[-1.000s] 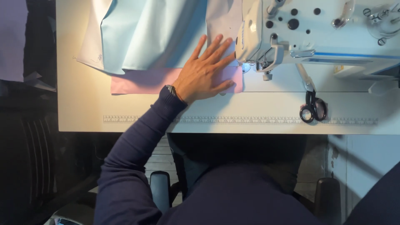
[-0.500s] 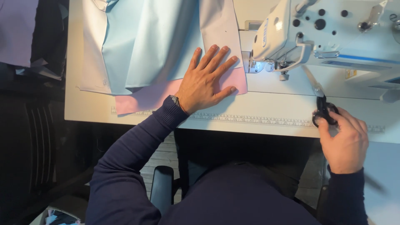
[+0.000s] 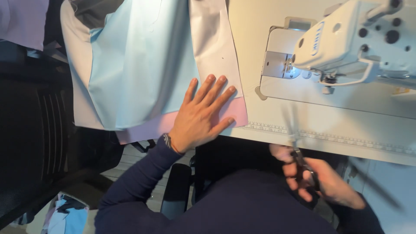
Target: Sewing pieces of leather together using an industrial sewing machine and trimming with scissors.
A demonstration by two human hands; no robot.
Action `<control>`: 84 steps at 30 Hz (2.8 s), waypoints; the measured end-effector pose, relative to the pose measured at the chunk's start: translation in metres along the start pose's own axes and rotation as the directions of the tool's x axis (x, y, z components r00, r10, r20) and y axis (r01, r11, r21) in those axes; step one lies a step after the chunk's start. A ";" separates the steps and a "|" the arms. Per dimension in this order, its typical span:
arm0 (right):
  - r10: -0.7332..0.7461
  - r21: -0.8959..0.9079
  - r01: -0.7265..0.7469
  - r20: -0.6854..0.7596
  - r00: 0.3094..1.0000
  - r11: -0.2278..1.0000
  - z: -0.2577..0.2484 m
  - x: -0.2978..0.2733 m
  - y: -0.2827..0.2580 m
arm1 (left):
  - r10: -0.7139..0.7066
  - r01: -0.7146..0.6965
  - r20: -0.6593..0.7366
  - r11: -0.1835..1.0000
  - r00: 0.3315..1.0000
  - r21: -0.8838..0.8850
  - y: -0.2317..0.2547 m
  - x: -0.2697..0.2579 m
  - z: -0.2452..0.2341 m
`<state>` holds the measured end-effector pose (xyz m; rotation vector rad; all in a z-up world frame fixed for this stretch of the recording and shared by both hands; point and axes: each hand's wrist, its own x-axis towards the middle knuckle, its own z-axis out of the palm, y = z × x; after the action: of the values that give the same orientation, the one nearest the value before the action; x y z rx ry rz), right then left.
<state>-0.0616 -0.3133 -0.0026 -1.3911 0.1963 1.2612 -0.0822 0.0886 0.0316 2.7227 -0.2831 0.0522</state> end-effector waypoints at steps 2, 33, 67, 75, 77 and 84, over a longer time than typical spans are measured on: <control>0.003 0.011 -0.006 0.232 0.973 1.000 0.022 0.010 -0.013 | -0.017 0.017 -0.010 1.000 1.000 -0.011 0.004 -0.005 0.002; -0.022 0.314 -0.070 0.280 0.960 0.947 0.090 0.053 -0.043 | -0.013 -0.030 -0.247 0.985 0.969 -0.169 0.012 -0.006 0.027; -0.638 -0.926 -0.374 -0.323 0.699 0.060 -0.148 -0.043 -0.009 | -0.086 0.061 -0.438 0.996 0.895 -0.069 0.046 -0.014 -0.020; -0.898 -0.995 -0.100 -0.055 0.436 0.012 0.002 -0.054 -0.087 | -0.042 0.015 -0.315 0.996 0.948 -0.086 0.051 0.090 0.033; -0.904 -0.996 0.081 -0.004 0.427 0.043 0.023 -0.041 -0.096 | -0.034 0.012 -0.294 0.997 0.955 -0.075 0.048 0.113 0.048; -0.906 -0.978 0.206 0.103 0.409 -0.018 0.019 -0.014 -0.089 | -0.043 0.043 -0.157 0.999 0.987 -0.006 0.059 0.129 0.063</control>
<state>-0.0128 -0.2790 0.0672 -2.4766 -0.9007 -0.1673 0.0321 -0.0143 0.0063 2.7014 -0.1786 0.2533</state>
